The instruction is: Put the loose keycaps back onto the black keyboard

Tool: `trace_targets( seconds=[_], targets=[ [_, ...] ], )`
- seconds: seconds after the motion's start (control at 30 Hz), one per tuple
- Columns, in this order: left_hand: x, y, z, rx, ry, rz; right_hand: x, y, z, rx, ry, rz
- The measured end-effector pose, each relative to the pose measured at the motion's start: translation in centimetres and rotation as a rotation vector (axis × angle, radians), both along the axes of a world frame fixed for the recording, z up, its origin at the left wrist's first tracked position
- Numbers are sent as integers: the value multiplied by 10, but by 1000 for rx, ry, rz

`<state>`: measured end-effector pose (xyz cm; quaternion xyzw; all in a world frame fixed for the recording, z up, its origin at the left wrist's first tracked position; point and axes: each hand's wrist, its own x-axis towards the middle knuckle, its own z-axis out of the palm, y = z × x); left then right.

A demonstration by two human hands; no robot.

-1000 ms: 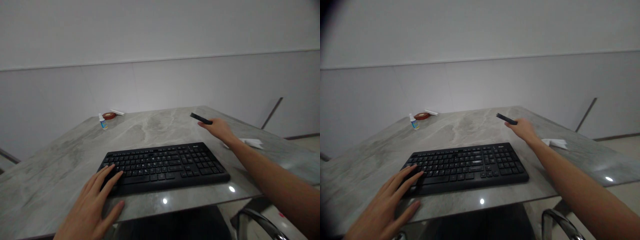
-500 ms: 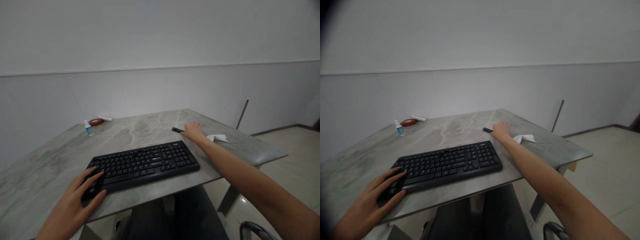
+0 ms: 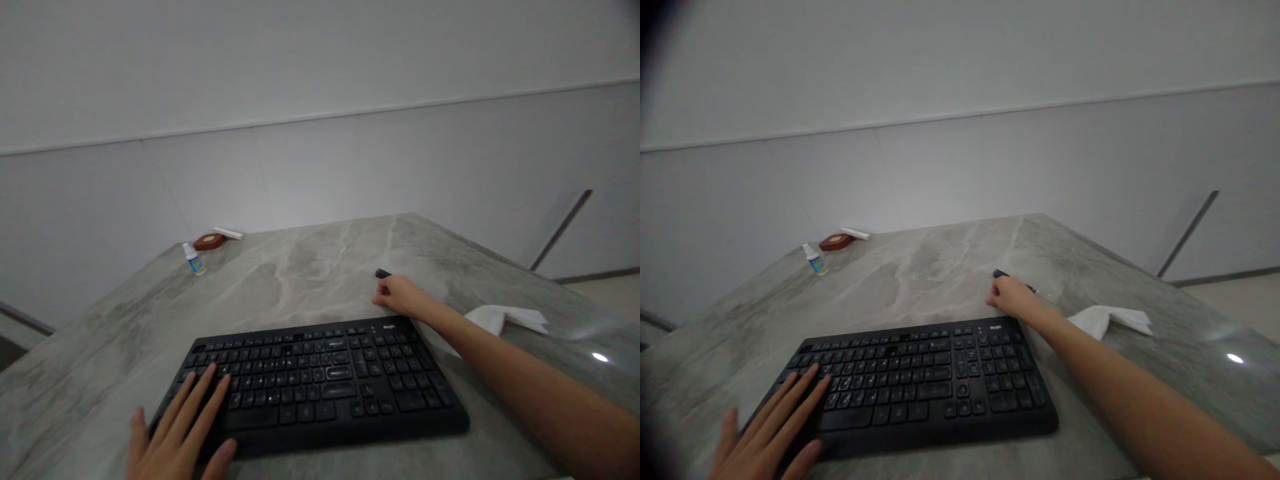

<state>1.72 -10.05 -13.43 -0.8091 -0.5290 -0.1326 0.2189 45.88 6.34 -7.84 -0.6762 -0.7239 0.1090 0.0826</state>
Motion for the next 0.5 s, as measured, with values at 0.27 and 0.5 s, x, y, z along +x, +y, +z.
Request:
trace_targets(
  seconds=[0.27, 0.5],
  targets=[
    [90, 25, 28, -46, -15, -4, 13, -8, 1, 83, -19, 38],
    [91, 18, 34, -225, -150, 34, -26, -41, 6, 234, 122, 389]
  ],
)
